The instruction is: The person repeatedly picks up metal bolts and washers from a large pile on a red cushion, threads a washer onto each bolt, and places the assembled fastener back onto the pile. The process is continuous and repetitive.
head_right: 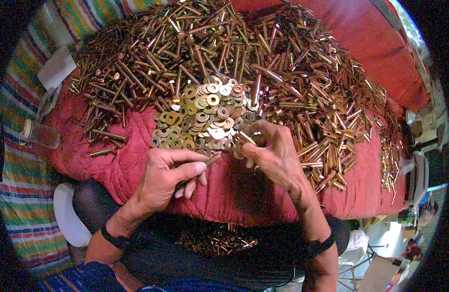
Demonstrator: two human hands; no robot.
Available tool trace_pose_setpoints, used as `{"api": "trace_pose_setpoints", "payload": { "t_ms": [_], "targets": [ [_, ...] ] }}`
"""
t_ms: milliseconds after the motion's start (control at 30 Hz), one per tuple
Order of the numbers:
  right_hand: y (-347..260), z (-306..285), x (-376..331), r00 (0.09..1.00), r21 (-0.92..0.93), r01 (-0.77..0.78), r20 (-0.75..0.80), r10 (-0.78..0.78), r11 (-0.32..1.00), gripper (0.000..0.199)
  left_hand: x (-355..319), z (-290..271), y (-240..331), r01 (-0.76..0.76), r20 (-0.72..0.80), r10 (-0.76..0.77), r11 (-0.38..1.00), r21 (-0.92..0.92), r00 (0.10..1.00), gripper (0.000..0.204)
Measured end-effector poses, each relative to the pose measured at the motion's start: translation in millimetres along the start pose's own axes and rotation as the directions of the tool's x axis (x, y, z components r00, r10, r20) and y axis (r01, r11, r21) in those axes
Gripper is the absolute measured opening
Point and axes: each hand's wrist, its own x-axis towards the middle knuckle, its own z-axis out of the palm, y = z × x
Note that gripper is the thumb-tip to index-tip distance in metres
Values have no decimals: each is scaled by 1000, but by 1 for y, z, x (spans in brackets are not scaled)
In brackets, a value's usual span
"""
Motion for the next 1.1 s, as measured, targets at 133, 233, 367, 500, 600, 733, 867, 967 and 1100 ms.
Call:
{"api": "trace_pose_setpoints", "payload": {
  "t_ms": [133,233,367,500,600,733,867,967,1100],
  "targets": [
    [-5,7,-8,999,47,13,39,-14,999,41,-1,3,-1,-64,-30,69,989,136,997,23],
    [-2,8,-12,995,198,23,93,-42,980,50,0,5,-4,-79,-46,90,975,209,995,21],
    [5,12,-17,985,41,164,56,-166,986,43,1,6,-13,-234,-9,262,878,418,965,21],
    [11,16,-27,969,-240,233,138,-205,942,31,4,8,-22,-448,14,533,696,562,846,22],
    [13,19,-33,913,-300,409,137,-385,862,35,3,10,-26,-546,140,650,480,686,747,23],
    [9,18,-39,892,-302,452,184,-414,839,37,5,16,-30,-652,291,764,214,727,576,25],
    [-3,23,-42,856,-277,516,150,-494,811,26,3,18,-29,-628,208,763,309,714,612,25],
    [-12,18,-46,991,60,128,-54,-125,990,19,1,17,-25,-538,24,633,638,551,774,24],
    [-9,21,-35,957,676,265,-271,-104,687,29,-5,25,-19,-251,-52,264,951,183,963,18]
  ]
}}
